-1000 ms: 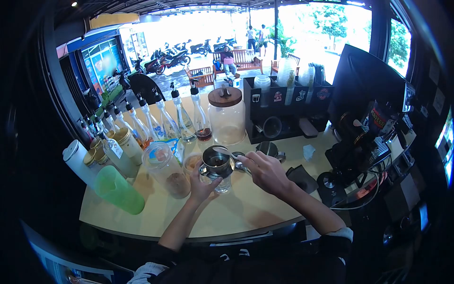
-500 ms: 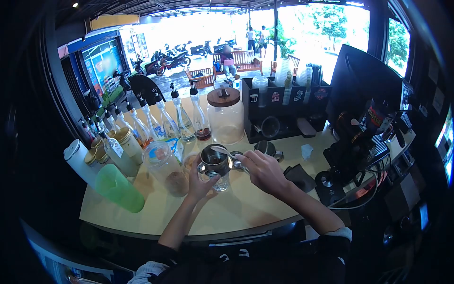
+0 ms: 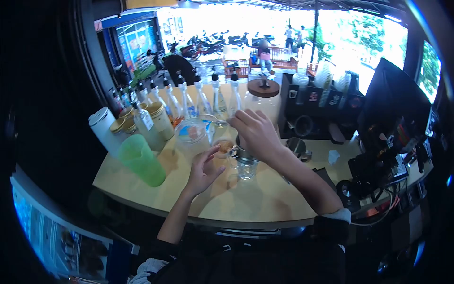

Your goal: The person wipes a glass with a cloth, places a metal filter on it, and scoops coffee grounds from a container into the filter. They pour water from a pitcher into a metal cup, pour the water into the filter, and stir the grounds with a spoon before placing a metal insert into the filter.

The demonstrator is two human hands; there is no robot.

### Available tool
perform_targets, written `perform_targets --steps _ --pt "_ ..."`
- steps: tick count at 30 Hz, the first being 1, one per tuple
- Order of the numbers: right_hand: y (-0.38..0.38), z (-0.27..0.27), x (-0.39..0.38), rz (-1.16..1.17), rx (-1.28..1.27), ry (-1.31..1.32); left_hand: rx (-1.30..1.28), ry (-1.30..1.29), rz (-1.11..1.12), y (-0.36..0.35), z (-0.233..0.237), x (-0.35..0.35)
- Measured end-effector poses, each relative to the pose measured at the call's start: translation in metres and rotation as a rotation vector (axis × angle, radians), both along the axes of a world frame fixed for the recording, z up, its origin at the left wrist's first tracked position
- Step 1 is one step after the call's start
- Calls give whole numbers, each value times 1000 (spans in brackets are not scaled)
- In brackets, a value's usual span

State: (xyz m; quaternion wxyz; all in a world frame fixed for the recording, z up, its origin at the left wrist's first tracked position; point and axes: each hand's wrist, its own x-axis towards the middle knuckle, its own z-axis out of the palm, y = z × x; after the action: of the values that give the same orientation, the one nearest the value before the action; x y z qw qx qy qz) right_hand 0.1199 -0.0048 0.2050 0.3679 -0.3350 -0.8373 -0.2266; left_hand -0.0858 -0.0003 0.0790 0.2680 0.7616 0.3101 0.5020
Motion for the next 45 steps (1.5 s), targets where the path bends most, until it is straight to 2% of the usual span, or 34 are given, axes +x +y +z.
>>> perform_targets --steps 5,9,14,19,22,25,31,33,37,39,41,43,45 --pt "38 9 -47 89 -25 -133 -64 5 51 -22 0 -28" --pt "46 8 -72 39 -72 -392 -84 -34 39 -35 2 -38" --pt "55 1 -78 8 -102 -474 -63 -67 45 -33 -1 -33" --pt "31 4 -56 211 -9 -172 -84 -117 -24 -19 -9 -7" --pt "11 6 -29 208 -58 -92 -58 -194 -48 -5 -11 16" --pt "-8 3 4 118 -149 -21 -10 -132 -26 11 -8 40" --pt "-45 -21 75 0 -147 132 -77 17 -81 26 14 64" --pt "-58 -34 95 -79 -152 240 -44 -15 -50 26 16 68" --pt "-79 -58 124 -139 -208 436 -71 108 -13 37 7 66" --pt "-86 -65 136 -180 -201 459 -148 7 -141 41 3 67" --pt "-83 -75 154 -195 -135 480 -112 62 -137 48 5 66" --pt "-79 -82 168 -227 -179 536 -151 23 -185 54 1 67" --pt "-74 -93 179 -283 -364 800 -172 13 -211 60 -9 66"
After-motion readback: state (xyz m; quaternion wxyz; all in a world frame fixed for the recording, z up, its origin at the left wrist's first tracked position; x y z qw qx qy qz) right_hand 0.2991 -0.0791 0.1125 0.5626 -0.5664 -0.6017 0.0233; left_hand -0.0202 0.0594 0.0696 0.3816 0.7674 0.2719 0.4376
